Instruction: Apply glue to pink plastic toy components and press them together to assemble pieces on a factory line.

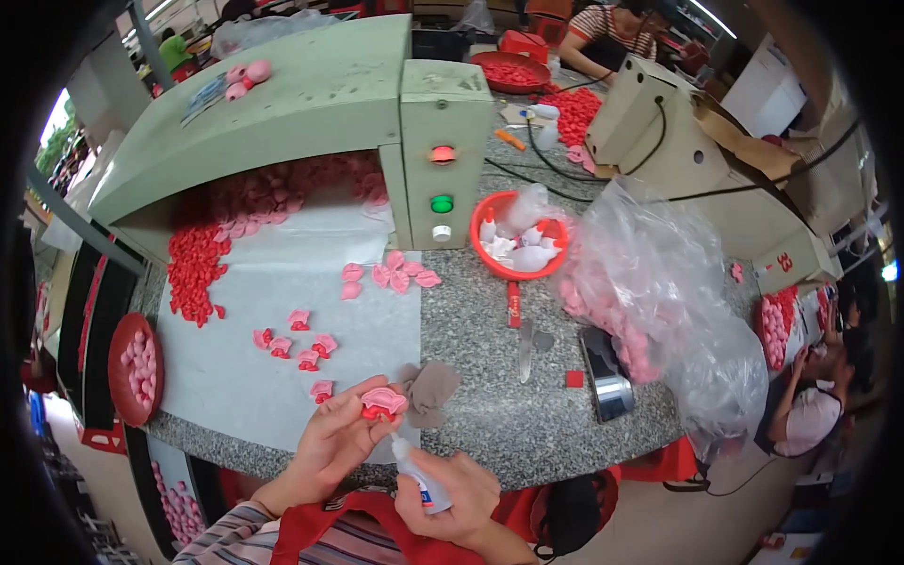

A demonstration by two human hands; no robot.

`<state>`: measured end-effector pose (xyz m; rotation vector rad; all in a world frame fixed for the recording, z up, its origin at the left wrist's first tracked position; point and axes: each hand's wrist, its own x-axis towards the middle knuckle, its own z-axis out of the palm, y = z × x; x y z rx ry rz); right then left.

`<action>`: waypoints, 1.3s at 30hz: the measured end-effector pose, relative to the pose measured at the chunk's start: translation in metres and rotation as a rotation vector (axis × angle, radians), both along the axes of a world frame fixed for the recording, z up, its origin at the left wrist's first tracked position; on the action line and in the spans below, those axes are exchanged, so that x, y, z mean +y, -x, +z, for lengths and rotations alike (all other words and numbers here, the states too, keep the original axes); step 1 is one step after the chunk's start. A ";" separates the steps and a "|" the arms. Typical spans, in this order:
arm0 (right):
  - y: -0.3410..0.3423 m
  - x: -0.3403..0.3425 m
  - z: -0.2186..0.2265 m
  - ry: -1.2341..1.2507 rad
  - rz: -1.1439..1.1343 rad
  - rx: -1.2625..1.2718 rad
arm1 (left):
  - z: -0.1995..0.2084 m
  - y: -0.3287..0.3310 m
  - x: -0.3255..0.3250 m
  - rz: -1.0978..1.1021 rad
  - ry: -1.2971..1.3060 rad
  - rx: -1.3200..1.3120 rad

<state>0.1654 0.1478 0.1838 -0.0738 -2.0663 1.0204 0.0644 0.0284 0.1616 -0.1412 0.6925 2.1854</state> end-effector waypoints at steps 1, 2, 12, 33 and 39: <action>0.003 -0.002 -0.001 0.003 0.033 0.007 | -0.001 0.000 -0.004 -0.019 -0.005 -0.002; 0.004 -0.005 -0.001 0.007 0.050 0.005 | 0.000 -0.001 -0.009 -0.003 -0.002 -0.003; 0.001 -0.010 0.001 -0.040 0.090 -0.022 | 0.002 -0.008 -0.013 -0.004 -0.006 0.048; 0.006 -0.010 0.000 -0.062 0.083 0.014 | 0.002 -0.008 -0.014 0.007 0.010 0.085; 0.006 -0.011 -0.001 -0.049 0.071 0.018 | -0.001 -0.009 -0.016 0.005 -0.006 0.093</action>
